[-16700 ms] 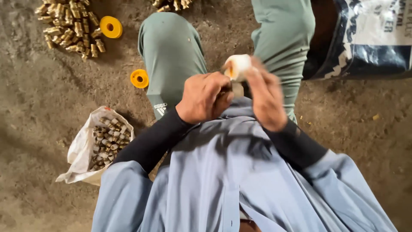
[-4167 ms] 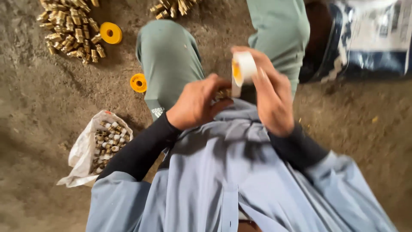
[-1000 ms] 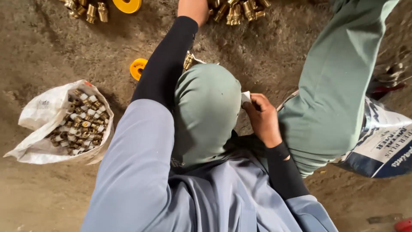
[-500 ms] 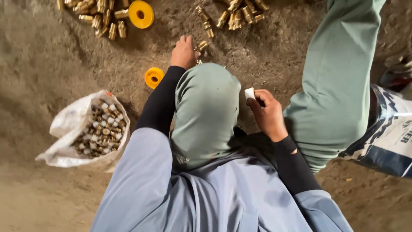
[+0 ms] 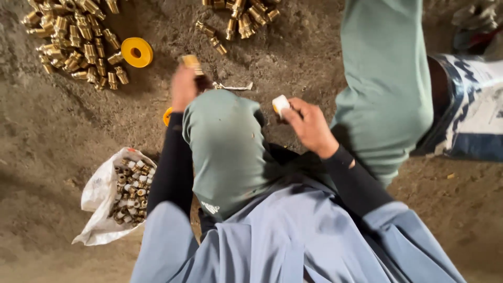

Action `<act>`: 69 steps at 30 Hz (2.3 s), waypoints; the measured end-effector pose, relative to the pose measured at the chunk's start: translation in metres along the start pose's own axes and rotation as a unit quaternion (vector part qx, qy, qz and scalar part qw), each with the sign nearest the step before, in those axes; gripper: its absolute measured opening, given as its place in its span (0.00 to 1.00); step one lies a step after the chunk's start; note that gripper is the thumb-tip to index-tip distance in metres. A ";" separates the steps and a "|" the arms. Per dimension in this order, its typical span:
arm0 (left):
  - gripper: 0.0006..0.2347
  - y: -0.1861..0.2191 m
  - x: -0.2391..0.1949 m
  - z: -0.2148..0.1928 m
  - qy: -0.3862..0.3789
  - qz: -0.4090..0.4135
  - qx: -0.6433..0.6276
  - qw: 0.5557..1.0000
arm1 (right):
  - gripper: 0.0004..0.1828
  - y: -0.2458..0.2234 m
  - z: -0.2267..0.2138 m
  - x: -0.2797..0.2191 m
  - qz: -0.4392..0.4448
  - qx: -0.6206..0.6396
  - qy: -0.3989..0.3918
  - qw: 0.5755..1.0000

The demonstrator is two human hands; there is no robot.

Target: Applying white teflon tape to the threads of brass plumbing fittings.

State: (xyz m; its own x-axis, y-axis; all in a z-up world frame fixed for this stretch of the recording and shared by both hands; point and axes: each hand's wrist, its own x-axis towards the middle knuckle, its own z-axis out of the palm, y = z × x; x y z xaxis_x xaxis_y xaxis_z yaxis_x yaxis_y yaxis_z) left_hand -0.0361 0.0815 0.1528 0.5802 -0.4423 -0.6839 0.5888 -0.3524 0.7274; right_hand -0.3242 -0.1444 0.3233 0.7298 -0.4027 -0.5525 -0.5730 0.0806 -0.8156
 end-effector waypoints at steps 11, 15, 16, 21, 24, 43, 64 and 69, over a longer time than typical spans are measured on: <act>0.22 0.211 -0.297 0.118 -0.217 0.135 0.031 0.966 | 0.11 -0.060 -0.003 -0.109 -0.053 0.131 0.053 0.989; 0.26 0.185 -0.341 0.173 -0.308 0.281 0.299 0.858 | 0.12 -0.088 -0.004 -0.166 -0.143 -0.043 0.124 0.981; 0.26 0.177 -0.344 0.177 -0.311 0.285 0.302 0.855 | 0.12 -0.086 -0.006 -0.176 -0.146 -0.042 0.130 0.980; 0.17 0.163 -0.347 0.187 -0.234 0.424 0.301 0.822 | 0.10 -0.086 -0.011 -0.227 -0.067 0.237 0.025 0.969; 0.19 0.162 -0.356 0.183 -0.252 0.434 0.356 0.788 | 0.10 -0.149 -0.028 -0.266 -0.238 0.114 0.097 0.960; 0.09 0.145 -0.361 0.173 -0.171 0.526 0.309 0.774 | 0.19 -0.059 0.014 -0.252 -0.289 0.060 0.092 0.951; 0.06 0.123 -0.380 0.176 -0.173 0.524 0.281 0.785 | 0.19 -0.071 0.019 -0.239 -0.074 0.272 0.047 0.958; 0.05 0.120 -0.381 0.187 -0.098 0.464 0.197 0.858 | 0.16 -0.068 0.028 -0.238 -0.149 0.225 0.046 0.962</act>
State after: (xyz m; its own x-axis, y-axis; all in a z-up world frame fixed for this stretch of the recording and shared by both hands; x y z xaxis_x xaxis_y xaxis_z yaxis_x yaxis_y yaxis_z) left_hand -0.2918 0.0534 0.5111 0.5673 -0.8002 0.1948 -0.3339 -0.0073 0.9426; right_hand -0.4486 -0.0287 0.5053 0.7880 -0.5472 -0.2822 -0.1086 0.3276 -0.9385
